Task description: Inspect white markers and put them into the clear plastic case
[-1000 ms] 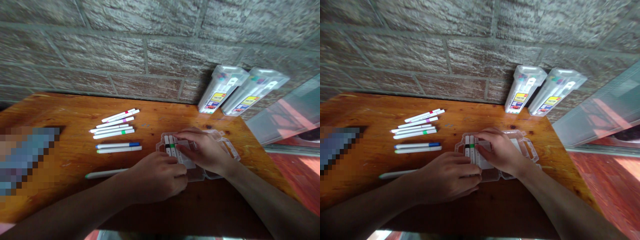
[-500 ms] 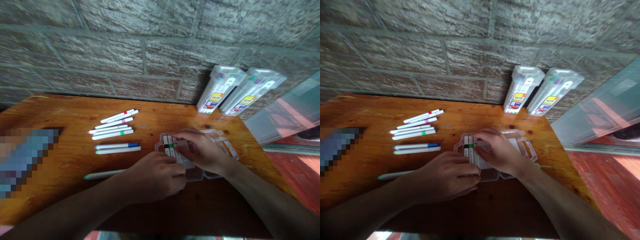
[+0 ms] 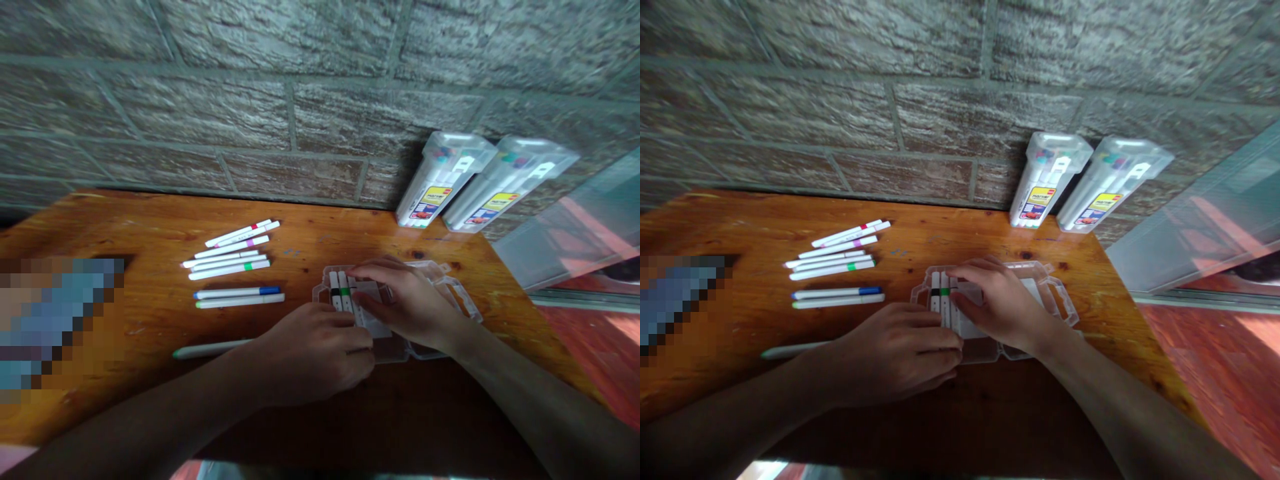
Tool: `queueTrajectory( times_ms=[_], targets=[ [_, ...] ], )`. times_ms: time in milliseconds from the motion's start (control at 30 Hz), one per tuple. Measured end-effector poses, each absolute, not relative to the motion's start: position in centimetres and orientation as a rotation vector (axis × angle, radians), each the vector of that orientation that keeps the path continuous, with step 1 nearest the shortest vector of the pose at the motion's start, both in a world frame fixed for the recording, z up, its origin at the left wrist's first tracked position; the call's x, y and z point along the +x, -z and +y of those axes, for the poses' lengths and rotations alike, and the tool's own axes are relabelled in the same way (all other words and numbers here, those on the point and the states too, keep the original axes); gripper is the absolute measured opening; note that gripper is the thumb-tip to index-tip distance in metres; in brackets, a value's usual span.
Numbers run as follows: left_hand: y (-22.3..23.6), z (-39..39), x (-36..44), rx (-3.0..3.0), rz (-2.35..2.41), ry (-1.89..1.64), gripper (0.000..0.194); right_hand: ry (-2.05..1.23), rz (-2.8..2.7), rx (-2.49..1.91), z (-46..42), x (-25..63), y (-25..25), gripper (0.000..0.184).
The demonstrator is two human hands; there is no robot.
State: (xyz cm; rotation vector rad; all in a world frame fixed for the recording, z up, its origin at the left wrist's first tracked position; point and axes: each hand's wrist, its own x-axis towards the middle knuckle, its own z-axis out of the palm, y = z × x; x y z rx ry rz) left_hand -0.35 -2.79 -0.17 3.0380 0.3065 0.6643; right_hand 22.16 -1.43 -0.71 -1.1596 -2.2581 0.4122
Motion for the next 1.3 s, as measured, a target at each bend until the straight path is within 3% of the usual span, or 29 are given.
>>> queueTrajectory(
  times_ms=[500, 833, 1300],
  targets=[
    [-0.3, -1.5, -1.0, 2.869, 0.303, -0.679, 0.028, -0.324, -2.191, -1.150, -1.6, 21.8, -0.1, 0.014],
    [-2.7, 3.7, -4.6, 2.668, 1.166, -0.653, 0.016, -0.380, -1.982, -1.227, -1.8, 22.1, 0.2, 0.014],
    [-4.8, 5.5, -10.4, 2.273, 1.308, -0.085, 0.019, -0.343, -1.884, -1.233, -1.9, 22.1, 0.1, 0.016]
  ],
)
